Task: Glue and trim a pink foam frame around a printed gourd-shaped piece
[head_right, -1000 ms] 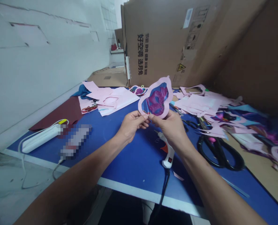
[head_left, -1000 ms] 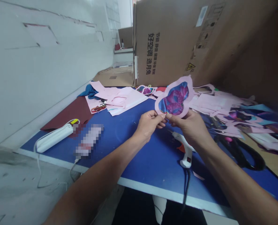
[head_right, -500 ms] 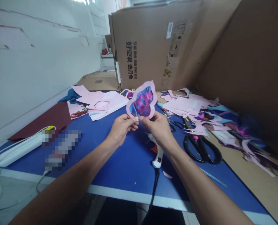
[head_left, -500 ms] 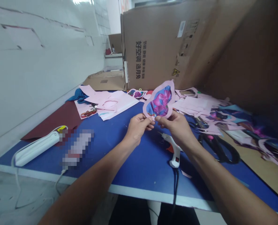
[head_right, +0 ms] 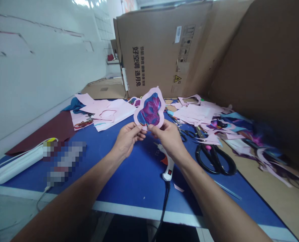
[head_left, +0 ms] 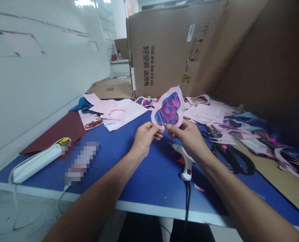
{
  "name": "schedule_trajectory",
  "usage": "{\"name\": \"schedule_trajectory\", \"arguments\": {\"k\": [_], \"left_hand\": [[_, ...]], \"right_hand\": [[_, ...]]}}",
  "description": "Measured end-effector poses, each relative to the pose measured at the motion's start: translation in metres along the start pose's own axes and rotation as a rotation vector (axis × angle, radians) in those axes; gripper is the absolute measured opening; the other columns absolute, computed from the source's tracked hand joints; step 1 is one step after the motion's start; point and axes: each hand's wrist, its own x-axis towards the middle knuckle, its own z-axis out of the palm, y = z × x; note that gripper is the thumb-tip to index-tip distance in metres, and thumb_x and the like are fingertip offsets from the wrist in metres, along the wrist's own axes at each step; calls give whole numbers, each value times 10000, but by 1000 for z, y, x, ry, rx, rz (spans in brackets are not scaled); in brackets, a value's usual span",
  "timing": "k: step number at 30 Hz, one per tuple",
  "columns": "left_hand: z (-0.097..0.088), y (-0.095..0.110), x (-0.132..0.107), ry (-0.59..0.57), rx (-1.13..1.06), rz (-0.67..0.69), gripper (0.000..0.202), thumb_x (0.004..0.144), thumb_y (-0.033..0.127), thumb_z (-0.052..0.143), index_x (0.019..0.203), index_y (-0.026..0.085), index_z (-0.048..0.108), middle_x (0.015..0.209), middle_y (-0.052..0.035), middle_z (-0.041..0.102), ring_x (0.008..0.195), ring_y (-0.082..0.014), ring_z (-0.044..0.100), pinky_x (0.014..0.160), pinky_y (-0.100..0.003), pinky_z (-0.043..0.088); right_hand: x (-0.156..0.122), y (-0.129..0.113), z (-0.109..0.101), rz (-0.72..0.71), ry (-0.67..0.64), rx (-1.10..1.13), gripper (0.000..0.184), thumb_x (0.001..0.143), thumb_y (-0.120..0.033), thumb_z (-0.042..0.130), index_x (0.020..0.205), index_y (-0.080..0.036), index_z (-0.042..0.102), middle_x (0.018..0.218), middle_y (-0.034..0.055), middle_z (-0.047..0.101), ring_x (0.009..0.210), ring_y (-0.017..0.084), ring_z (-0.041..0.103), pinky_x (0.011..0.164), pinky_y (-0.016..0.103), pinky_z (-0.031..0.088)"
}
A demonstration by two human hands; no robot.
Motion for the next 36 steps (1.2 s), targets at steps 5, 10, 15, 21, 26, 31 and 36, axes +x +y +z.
{"name": "schedule_trajectory", "arguments": {"k": [5, 10, 15, 21, 26, 31, 36], "left_hand": [[0, 0, -1, -14, 4, 7, 210, 857, 348, 817, 807, 168, 721, 738, -30, 747, 618, -104, 661, 627, -227, 510], [0, 0, -1, -25, 1, -5, 273, 833, 407, 857, 822, 168, 725, 752, -31, 753, 625, -105, 661, 629, -227, 507], [0, 0, -1, -32, 15, -2, 318, 823, 447, 873, 815, 168, 720, 767, -40, 758, 638, -107, 662, 639, -230, 506], [0, 0, -1, -50, 9, -28, 334, 793, 450, 896, 878, 158, 759, 777, -45, 764, 638, -108, 662, 625, -226, 502], [-2, -3, 0, -38, 2, -3, 303, 783, 410, 890, 895, 154, 774, 785, -42, 773, 630, -106, 665, 613, -221, 511], [-2, -4, 0, -45, 13, -7, 294, 801, 405, 876, 900, 146, 777, 804, -51, 782, 629, -104, 666, 605, -216, 510], [-1, -3, -1, -46, 19, -37, 297, 810, 406, 892, 889, 144, 776, 791, -55, 777, 627, -106, 661, 605, -219, 508]], "right_hand": [[-1, -1, 2, 23, -3, 5, 323, 676, -443, 916, 814, -198, 758, 721, 15, 705, 634, 160, 576, 611, 314, 477], [-1, 0, 1, 14, 11, -7, 319, 679, -441, 918, 797, -190, 761, 719, 20, 710, 642, 161, 570, 619, 316, 470], [-1, 0, 1, 10, 4, 5, 335, 682, -455, 928, 804, -194, 757, 728, 18, 710, 636, 156, 558, 614, 314, 467], [0, 0, 0, 4, -12, 5, 343, 692, -467, 924, 836, -199, 765, 763, 23, 736, 645, 161, 582, 632, 319, 503], [0, 1, -1, 22, -27, -3, 346, 693, -460, 937, 837, -197, 765, 797, 32, 758, 652, 155, 584, 626, 308, 498], [0, 1, -1, 0, -7, 23, 360, 691, -478, 938, 836, -202, 758, 774, 26, 753, 656, 165, 607, 630, 316, 511], [0, 1, -1, 1, -4, 13, 343, 690, -470, 941, 803, -205, 754, 745, 19, 739, 631, 158, 586, 620, 316, 507]]}}
